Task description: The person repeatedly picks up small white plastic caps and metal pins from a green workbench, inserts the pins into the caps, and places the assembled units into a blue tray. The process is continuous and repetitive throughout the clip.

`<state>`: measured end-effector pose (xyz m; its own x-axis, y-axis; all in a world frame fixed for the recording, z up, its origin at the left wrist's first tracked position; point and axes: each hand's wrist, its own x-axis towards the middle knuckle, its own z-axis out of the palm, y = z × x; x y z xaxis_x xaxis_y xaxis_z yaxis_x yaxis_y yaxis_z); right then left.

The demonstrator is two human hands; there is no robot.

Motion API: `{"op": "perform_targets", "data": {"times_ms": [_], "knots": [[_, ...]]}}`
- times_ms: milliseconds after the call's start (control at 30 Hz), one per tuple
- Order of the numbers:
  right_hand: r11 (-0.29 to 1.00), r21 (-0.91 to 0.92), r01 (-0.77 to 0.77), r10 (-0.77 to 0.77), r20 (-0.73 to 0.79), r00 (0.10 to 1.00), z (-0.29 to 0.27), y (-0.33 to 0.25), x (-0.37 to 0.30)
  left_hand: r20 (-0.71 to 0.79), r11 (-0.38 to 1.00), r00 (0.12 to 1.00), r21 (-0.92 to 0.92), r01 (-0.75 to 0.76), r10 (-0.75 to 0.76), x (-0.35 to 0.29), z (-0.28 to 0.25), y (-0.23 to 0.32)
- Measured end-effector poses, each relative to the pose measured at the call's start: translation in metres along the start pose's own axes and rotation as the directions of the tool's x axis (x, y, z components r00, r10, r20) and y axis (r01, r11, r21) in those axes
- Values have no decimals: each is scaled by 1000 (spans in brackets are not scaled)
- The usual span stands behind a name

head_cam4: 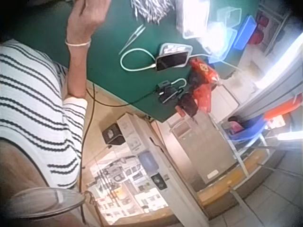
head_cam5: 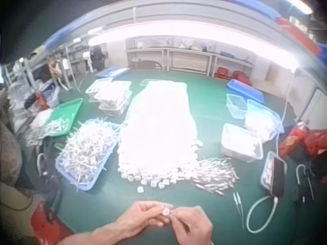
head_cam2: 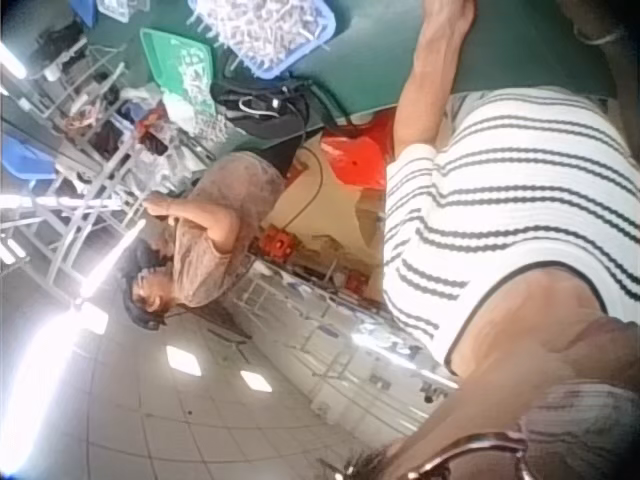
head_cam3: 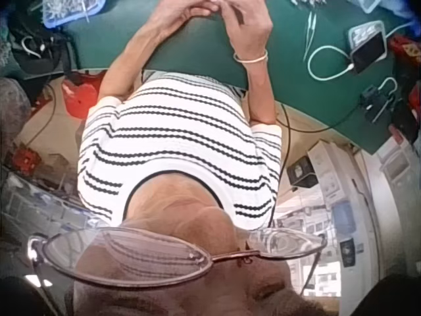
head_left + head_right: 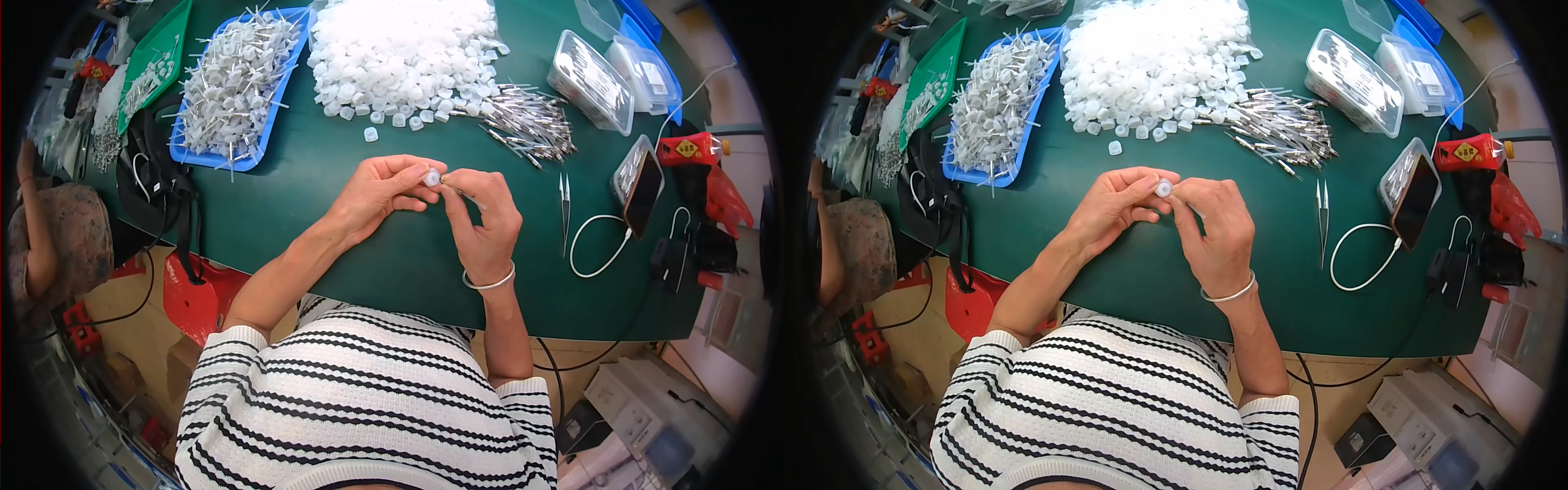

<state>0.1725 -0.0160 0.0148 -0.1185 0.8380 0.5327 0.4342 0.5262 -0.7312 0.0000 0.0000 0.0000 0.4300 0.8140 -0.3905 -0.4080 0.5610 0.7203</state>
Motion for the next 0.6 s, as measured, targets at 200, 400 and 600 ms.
{"op": "perform_targets", "data": {"times_ms": [200, 400, 600], "knots": [[999, 6, -43, 43, -32, 999, 1, 0, -2, -6, 1000, 1000, 3, -14, 14, -1, 5, 0], [999, -12, -53, 53, -27, 998, 2, 0, -3, -4, 1000, 1000, 0, -21, 21, 0, 3, -1], [998, -44, -40, 39, -22, 999, 2, 0, -2, -25, 991, 995, 100, -91, 94, 0, 3, -3]]}}
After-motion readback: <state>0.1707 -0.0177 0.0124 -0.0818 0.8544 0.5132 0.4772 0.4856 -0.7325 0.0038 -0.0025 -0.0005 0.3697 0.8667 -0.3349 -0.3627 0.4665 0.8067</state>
